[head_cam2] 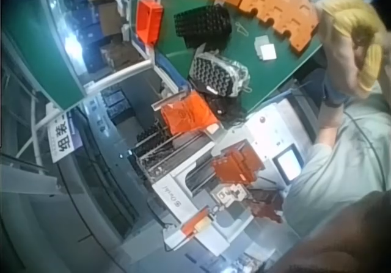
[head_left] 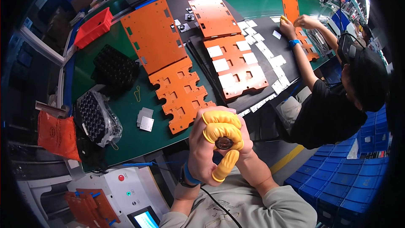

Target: Assembling electronic components within orange plastic casings at a factory workstation, involving manual placement and use of a press machine.

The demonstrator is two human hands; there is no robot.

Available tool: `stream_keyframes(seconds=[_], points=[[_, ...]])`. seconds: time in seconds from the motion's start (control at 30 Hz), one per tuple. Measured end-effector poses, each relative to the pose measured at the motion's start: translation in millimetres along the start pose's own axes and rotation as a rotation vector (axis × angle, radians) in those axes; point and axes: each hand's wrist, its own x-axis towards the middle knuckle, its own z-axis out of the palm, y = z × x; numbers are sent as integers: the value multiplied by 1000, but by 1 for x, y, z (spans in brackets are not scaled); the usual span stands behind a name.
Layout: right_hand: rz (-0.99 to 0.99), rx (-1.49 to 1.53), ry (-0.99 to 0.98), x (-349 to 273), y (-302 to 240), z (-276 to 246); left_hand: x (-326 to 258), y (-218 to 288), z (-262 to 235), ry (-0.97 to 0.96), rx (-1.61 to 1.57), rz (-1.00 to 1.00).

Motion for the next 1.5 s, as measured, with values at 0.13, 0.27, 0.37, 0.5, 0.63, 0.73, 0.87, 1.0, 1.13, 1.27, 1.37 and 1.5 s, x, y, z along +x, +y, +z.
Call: stream_keyframes(seconds=[0.13,0.27,0.37,0.5,0.63,0.73,0.87,1.0,1.13,1.27,1.37,1.5], points=[[20,-79,-11,0,-5,1,1,4,3,43,-99,-8],[-20,-148,-57,1,-9,6,0,9,1,27,-137,-40],[-19,-162,-43,0,-9,4,1,4,3,32,-177,-27],[0,-148,-7,-1,-3,1,9,3,7,93,-58,47],[15,-118,10,0,2,1,7,6,15,240,-116,-38],[-33,-93,6,1,7,-5,3,1,13,250,-105,-63],[14,11,88,3,4,3,-10,-15,8,226,-207,-114],[71,21,160,2,4,5,-17,-22,8,291,-340,-143],[70,-22,127,2,7,1,-24,-23,6,287,-386,-174],[83,-56,154,2,7,3,-16,-19,6,250,-398,-128],[2,115,-13,2,10,-3,-17,-23,6,247,-417,-78],[13,106,-14,3,10,-1,-19,-23,3,234,-348,-110]])
